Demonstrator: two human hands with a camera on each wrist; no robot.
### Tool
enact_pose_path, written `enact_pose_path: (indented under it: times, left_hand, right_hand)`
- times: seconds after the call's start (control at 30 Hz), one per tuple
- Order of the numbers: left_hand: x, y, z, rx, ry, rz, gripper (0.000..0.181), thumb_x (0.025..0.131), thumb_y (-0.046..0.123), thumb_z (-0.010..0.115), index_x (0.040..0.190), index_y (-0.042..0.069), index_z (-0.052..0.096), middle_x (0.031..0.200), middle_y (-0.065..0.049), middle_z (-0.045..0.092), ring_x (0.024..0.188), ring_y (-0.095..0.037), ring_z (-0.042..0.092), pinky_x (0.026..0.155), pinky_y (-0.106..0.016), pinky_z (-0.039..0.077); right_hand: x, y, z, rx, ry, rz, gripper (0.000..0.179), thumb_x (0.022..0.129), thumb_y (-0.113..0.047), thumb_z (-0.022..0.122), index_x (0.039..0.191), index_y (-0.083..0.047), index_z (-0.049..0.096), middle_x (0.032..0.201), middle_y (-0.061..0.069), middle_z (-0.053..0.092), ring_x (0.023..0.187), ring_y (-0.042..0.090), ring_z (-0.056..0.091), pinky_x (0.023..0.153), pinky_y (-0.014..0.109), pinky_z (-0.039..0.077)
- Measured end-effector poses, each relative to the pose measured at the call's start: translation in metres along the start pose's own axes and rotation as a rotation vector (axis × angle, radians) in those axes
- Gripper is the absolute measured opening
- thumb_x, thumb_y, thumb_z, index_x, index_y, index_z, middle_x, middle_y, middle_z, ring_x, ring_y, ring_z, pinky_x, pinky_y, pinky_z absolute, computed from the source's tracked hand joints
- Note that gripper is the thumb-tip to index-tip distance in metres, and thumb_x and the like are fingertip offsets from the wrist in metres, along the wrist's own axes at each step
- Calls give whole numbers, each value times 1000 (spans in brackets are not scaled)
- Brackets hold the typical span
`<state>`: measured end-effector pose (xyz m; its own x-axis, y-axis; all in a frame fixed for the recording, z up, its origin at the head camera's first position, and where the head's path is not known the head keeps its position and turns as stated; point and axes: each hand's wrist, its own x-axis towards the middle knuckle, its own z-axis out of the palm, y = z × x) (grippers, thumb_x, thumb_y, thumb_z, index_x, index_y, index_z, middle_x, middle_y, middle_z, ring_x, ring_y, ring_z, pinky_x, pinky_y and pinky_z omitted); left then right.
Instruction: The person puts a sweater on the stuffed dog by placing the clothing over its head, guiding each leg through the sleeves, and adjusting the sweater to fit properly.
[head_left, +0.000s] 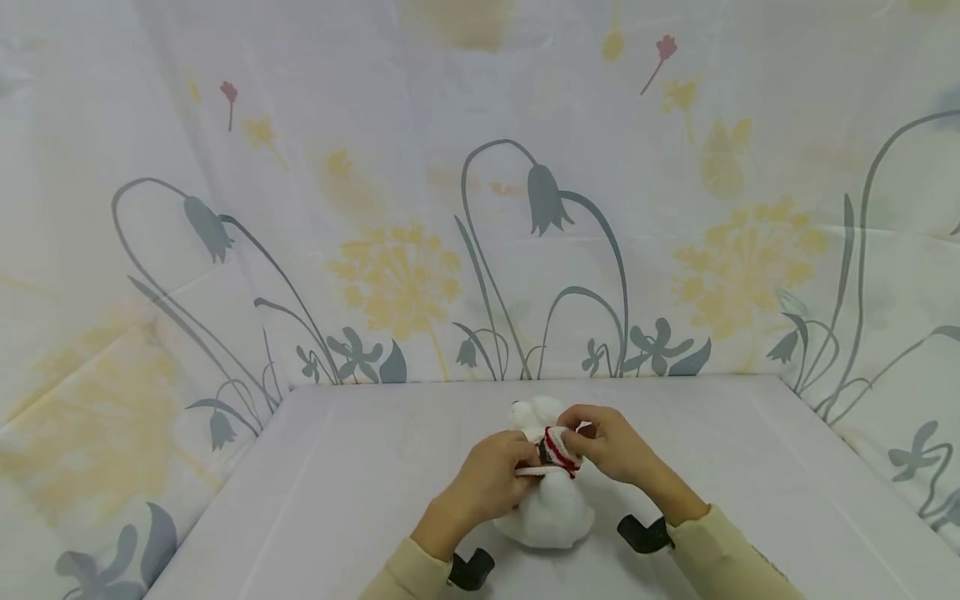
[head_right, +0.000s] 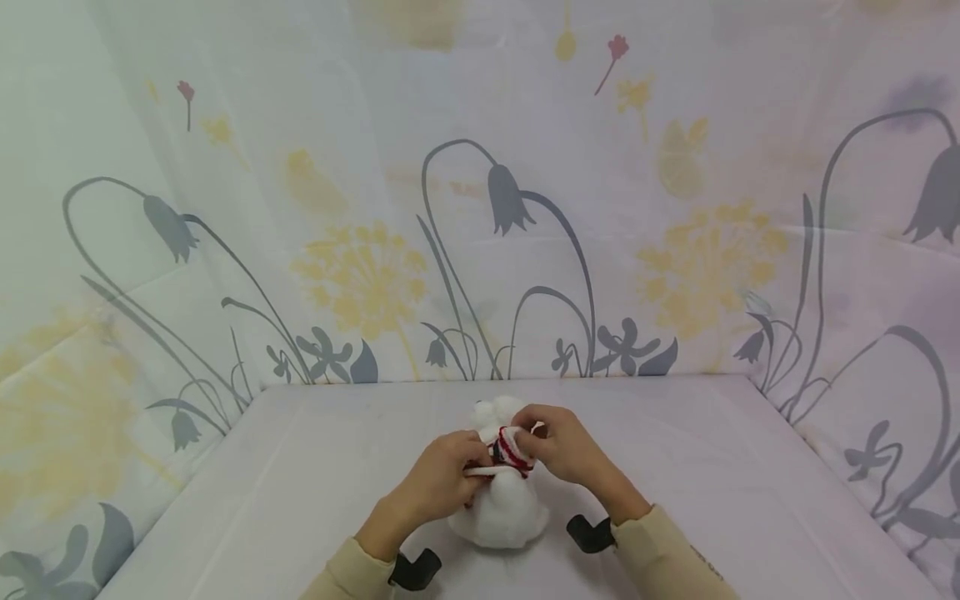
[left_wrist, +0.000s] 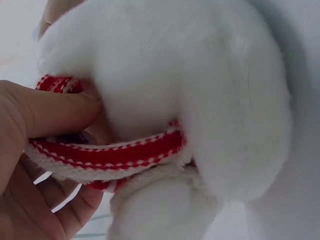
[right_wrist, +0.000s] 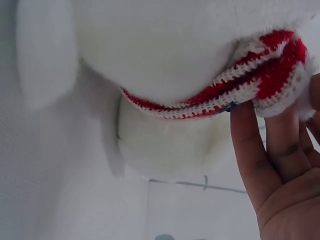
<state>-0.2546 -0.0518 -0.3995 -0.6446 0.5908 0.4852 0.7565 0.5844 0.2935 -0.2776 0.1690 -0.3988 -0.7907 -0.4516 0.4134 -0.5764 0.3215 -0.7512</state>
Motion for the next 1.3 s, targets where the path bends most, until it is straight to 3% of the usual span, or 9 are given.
enact_pose_path:
  times: [0.27, 0.37, 0.5, 0.67, 0.77, 0.87, 1.0, 1.1, 1.3]
  left_hand:
    - [-1, -1, -1, 32, -89, -59, 21, 73, 5, 76, 70, 21, 64, 73, 13, 52, 68, -2, 47, 62, -17, 40]
    - [-1, -3, 0, 21, -99, -60, 14, 77, 10, 76, 76, 21, 67, 76, 13, 54, 70, -2, 48, 63, -16, 41]
    - [-1, -4, 2, -39, -87, -68, 10, 82, 21, 76, 84, 21, 66, 84, 12, 55, 76, -1, 50, 67, -16, 43]
    - [-1, -4, 1, -102, -42, -66, 15, 82, 24, 75, 83, 21, 61, 88, 11, 53, 81, -2, 51, 69, -16, 44]
    - [-1, -4, 2, -138, -43, -69, 13, 83, 21, 75, 83, 20, 62, 87, 12, 56, 79, 0, 52, 67, -15, 45]
    - [-2, -4, 3, -151, -61, -68, 9, 84, 19, 74, 85, 20, 65, 85, 12, 60, 76, 2, 53, 66, -14, 45]
    - [-3, -2, 2, -103, -96, -45, 5, 85, 17, 72, 87, 20, 69, 85, 12, 62, 76, 1, 54, 67, -15, 45]
    - [-2, 1, 0, -45, -125, -5, 9, 84, 14, 72, 90, 20, 73, 86, 12, 63, 80, 0, 57, 71, -15, 45]
    - [-1, 9, -2, 82, -143, 94, 24, 75, 0, 71, 87, 20, 77, 87, 11, 65, 82, -2, 61, 75, -16, 46]
  right_hand:
    - [1, 2, -8, 163, 67, 183, 9, 93, -9, 60, 95, -2, 65, 83, 12, 61, 53, 16, 54, 52, 38, 49]
    - [1, 1, -8, 131, 42, 147, 12, 94, -13, 60, 97, -3, 65, 85, 12, 62, 58, 17, 57, 54, 36, 50]
    - [-1, -4, -7, 17, -4, 26, 16, 92, -18, 65, 105, -10, 64, 90, 4, 63, 66, 15, 60, 59, 32, 51]
    - [-4, -6, -7, -151, -85, -119, 42, 84, -18, 73, 123, -14, 56, 102, -6, 57, 72, 11, 56, 66, 29, 48]
    - [-5, -5, -6, -183, -108, -166, 46, 84, -17, 74, 126, -13, 55, 102, -7, 57, 72, 9, 53, 64, 28, 49]
    - [-6, -23, -7, -171, -93, -169, 42, 83, -9, 73, 122, -7, 58, 93, -2, 59, 67, 9, 52, 59, 27, 47]
    - [-5, -36, -9, -114, -77, -98, 32, 83, 4, 68, 114, -1, 61, 91, 7, 62, 67, 12, 56, 61, 27, 49]
    - [-2, -17, -9, -43, -57, -30, 27, 86, 6, 63, 112, -1, 61, 96, 10, 64, 72, 13, 60, 64, 28, 51]
    - [1, 9, -9, 104, 34, 141, 24, 87, -3, 65, 112, -1, 63, 82, 7, 62, 60, 10, 50, 51, 25, 44]
